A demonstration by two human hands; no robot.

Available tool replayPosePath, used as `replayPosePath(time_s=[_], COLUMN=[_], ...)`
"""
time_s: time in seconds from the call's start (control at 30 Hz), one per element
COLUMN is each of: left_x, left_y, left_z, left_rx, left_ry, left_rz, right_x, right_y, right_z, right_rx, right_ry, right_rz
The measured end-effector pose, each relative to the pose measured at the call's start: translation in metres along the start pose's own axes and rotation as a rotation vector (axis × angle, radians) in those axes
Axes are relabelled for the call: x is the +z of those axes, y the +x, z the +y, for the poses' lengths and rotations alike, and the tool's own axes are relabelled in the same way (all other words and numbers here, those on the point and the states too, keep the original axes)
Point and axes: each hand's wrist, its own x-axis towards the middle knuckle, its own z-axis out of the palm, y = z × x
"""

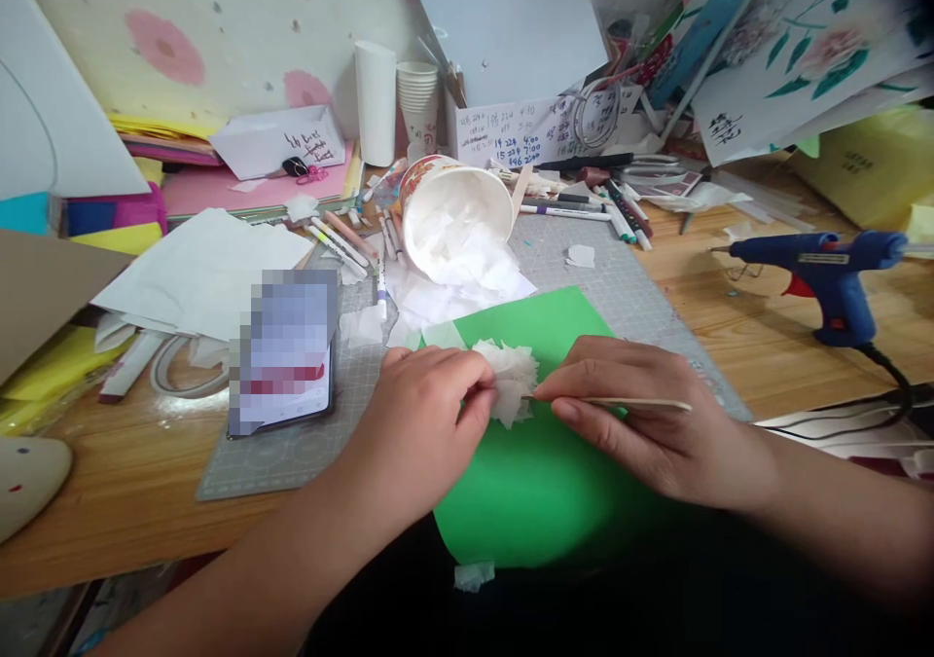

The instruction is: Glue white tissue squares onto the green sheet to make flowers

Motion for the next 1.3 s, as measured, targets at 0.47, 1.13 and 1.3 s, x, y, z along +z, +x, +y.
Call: replayPosePath(time_s=[0.47, 1.13, 1.3], left_x=[0.004, 0.000, 0.008], left_y=[0.003, -0.018, -0.024], left_z=[0.001, -0.008, -0.007], left_rx=[0.028, 0.131, 0.169], left_ry=[0.173, 0.072, 0.098], left_rz=[0.021, 0.194, 0.174], right_x=[-0.005, 0.014, 0.017], right_y=[0.012, 0.021, 0.011], right_z=[-0.011, -0.001, 0.009], right_rx=[-0.021, 0.154, 0.363], right_ry=[0.073, -0.071, 0.186], right_rz=[0.049, -0.041, 0.124])
